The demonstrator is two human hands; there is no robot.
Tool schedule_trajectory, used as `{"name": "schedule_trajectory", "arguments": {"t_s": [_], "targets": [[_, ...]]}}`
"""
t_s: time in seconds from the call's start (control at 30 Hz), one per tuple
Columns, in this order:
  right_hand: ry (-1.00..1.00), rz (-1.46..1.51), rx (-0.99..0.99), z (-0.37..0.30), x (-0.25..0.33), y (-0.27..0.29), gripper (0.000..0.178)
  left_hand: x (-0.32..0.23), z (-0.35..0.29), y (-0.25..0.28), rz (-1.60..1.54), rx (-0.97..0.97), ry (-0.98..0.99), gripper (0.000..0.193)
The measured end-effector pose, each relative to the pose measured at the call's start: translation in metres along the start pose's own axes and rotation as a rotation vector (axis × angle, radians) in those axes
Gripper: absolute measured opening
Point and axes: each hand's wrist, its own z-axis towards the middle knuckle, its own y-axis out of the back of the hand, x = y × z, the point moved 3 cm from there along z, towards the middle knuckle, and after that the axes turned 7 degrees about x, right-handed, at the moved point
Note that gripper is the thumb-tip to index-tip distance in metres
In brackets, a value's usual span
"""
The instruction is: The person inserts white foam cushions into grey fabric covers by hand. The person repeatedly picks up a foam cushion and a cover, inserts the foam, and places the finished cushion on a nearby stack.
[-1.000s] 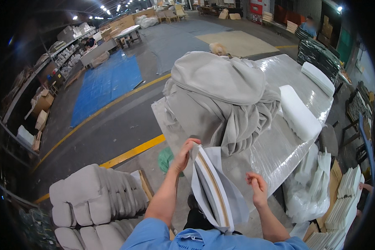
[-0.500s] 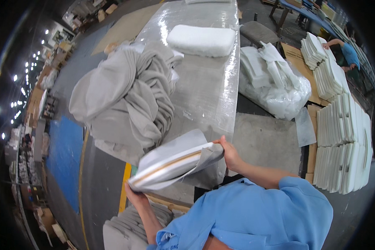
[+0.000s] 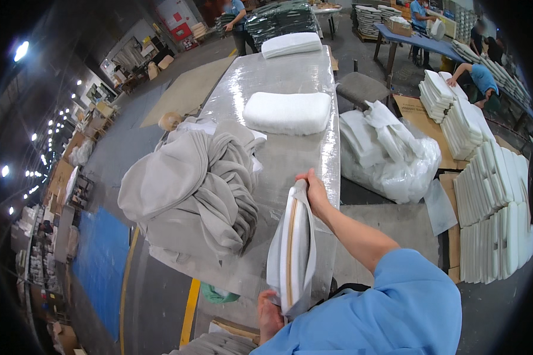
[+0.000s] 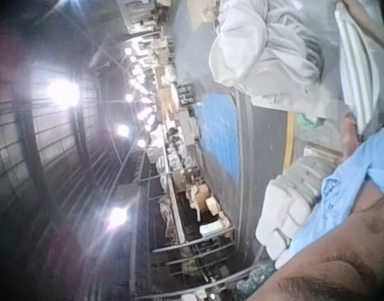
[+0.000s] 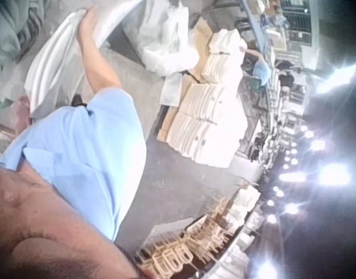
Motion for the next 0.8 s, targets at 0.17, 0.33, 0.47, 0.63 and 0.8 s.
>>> {"name": "schedule_trajectory", "arguments": {"t_s": [0.17, 0.33, 0.47, 0.63, 0.8], "targets": [[-0.025, -0.003, 0.129, -0.023, 0.007, 0.002, 0.058, -0.026, 0.109, -0.029, 0.663, 0.168, -0.004, 0.057], [-0.086, -0.067, 0.191, -0.039, 0.011, 0.011, 0.055, -0.021, 0.236, -0.063, 1.242, 0.215, -0.165, 0.056], [0.006, -0.067, 0.116, -0.012, 0.01, 0.035, 0.048, -0.008, 0.297, -0.084, 1.275, 0.225, -0.125, 0.052], [0.073, 0.069, 0.138, 0.019, -0.004, 0.048, 0.046, 0.014, 0.321, -0.099, 0.957, 0.214, 0.013, 0.046], [0.063, -0.005, 0.169, 0.03, -0.016, 0.023, 0.057, 0.017, 0.321, -0.077, 1.007, 0.216, -0.039, 0.042]]}}
